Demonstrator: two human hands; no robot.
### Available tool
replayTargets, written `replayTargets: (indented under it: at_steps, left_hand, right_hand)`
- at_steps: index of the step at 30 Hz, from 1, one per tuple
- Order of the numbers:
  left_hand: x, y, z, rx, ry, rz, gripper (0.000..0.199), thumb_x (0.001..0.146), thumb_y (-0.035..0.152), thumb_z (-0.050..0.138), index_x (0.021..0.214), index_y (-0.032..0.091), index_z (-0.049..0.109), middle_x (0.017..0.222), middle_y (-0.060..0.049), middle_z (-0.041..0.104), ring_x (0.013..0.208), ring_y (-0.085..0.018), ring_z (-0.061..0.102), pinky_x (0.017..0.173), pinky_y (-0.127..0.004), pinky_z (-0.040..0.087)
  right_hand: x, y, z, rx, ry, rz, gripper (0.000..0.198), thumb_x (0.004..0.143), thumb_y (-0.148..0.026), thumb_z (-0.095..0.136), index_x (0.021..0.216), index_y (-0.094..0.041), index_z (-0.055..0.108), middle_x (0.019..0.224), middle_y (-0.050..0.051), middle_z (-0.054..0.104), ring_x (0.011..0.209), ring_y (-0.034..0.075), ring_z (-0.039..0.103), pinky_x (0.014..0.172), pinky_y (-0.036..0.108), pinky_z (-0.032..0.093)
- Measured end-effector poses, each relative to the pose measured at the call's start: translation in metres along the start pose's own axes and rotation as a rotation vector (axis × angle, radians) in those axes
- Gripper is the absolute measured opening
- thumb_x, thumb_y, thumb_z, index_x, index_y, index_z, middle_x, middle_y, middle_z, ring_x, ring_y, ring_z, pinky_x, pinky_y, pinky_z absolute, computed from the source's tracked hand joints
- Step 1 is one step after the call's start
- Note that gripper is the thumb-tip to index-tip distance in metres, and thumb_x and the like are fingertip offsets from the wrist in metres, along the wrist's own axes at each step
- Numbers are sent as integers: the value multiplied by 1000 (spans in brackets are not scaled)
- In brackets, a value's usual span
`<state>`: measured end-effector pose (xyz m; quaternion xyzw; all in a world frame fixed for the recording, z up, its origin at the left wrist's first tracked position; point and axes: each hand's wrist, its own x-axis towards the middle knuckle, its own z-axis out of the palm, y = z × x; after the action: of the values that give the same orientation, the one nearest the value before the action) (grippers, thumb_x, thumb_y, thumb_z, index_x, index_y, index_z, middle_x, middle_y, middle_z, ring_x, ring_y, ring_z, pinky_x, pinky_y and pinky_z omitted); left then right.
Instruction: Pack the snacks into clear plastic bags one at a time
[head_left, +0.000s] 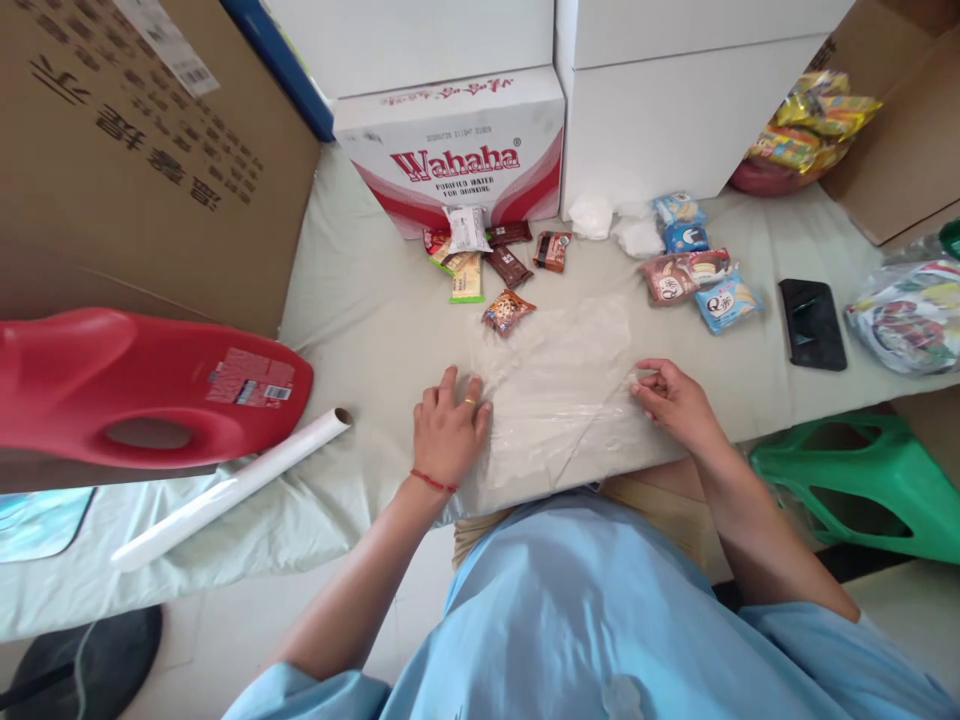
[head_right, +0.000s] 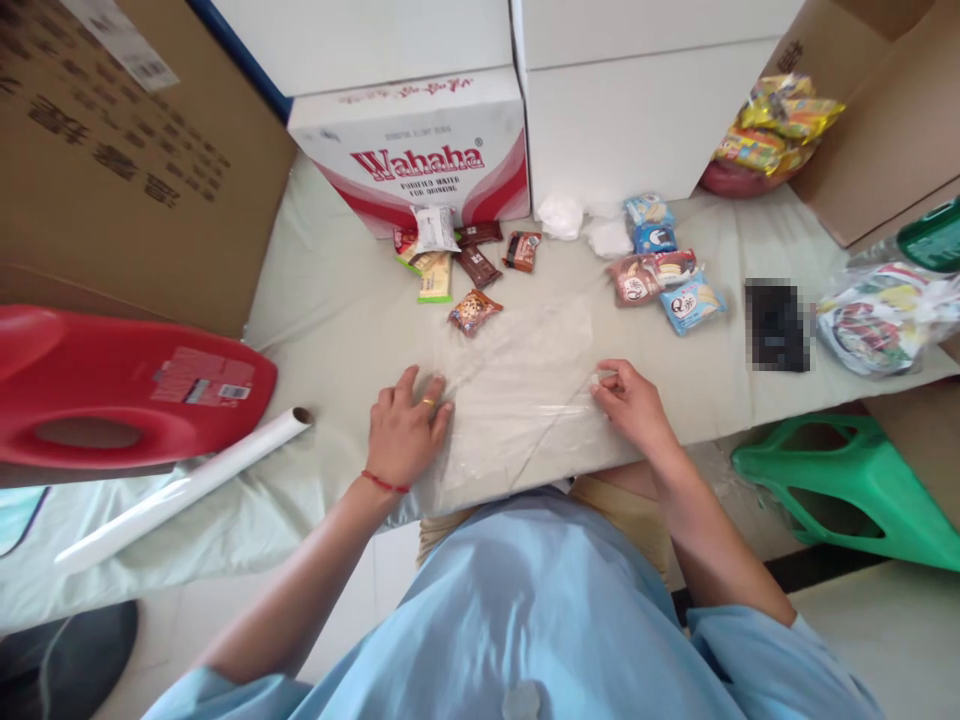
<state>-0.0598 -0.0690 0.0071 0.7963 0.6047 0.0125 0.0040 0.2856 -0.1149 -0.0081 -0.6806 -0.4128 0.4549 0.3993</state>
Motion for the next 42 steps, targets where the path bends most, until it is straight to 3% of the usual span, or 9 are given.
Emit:
replayTargets:
  at_steps: [5,9,15,19,26,30,34,37,42]
  left_hand:
    - [-4,-11,13,-98,196,142,44,103,31,51,143,22,64,162,-19,49,149,-37,45,118,-59,37]
    - [-7,-16,21,-180,96,340,44,106,26,43,146,29,61,154,-9,61,149,-28,49,128,-60,20]
    - [-9,-24,23,-347,201,221,41,104,36,47,136,19,66,149,-18,62,148,-33,49,120,-59,38]
    - [5,-6,7,-394,375,246,31,104,32,49,122,19,71,130,-15,72,143,-28,54,118,-51,42]
    - [26,3,21,-195,51,305,56,107,41,39,160,24,43,168,-14,41,157,-29,38,130,-60,15]
    - [20,-12,29,-157,-52,260,60,108,44,34,166,27,32,173,-11,31,160,-27,32,131,-64,5]
    - [17,-8,25,-176,-77,222,61,108,44,36,166,29,31,174,-9,29,160,-28,31,130,-66,4]
    - [18,-5,22,-194,-93,209,61,108,45,37,166,29,31,174,-8,28,161,-27,29,131,-65,2]
    - [18,-7,23,-203,-111,214,61,109,49,31,167,30,30,175,-6,25,162,-24,26,132,-63,-1]
  right_hand:
    - [7,-3,-10,-42,14,3,51,77,-49,73,119,-23,60,84,0,65,52,12,52,46,27,43]
    - [11,0,-20,-78,41,4,51,76,-50,74,117,-22,61,83,1,65,51,13,52,47,28,43]
    - [9,-9,-29,-319,210,-156,39,83,-45,69,114,-21,67,93,6,73,56,14,57,55,32,50]
    - [-2,-36,11,-508,249,-429,30,99,-37,55,118,-20,69,102,10,75,74,20,67,78,40,58]
    - [-2,-14,67,-792,-172,-725,44,103,-32,53,143,-15,62,159,17,52,150,34,44,124,57,38]
    - [-2,2,31,-720,-255,-632,42,105,-37,49,142,-22,63,156,13,57,148,31,49,123,59,40]
    - [21,-37,17,-537,-121,-450,38,105,-52,47,122,-28,71,120,11,76,114,29,72,102,52,58]
    - [76,-90,53,-475,-23,-429,46,104,-61,42,119,-26,68,101,9,76,93,27,74,87,44,61]
    - [202,-160,174,-646,68,-540,76,98,-74,44,143,-13,50,133,24,63,128,43,57,106,65,45]
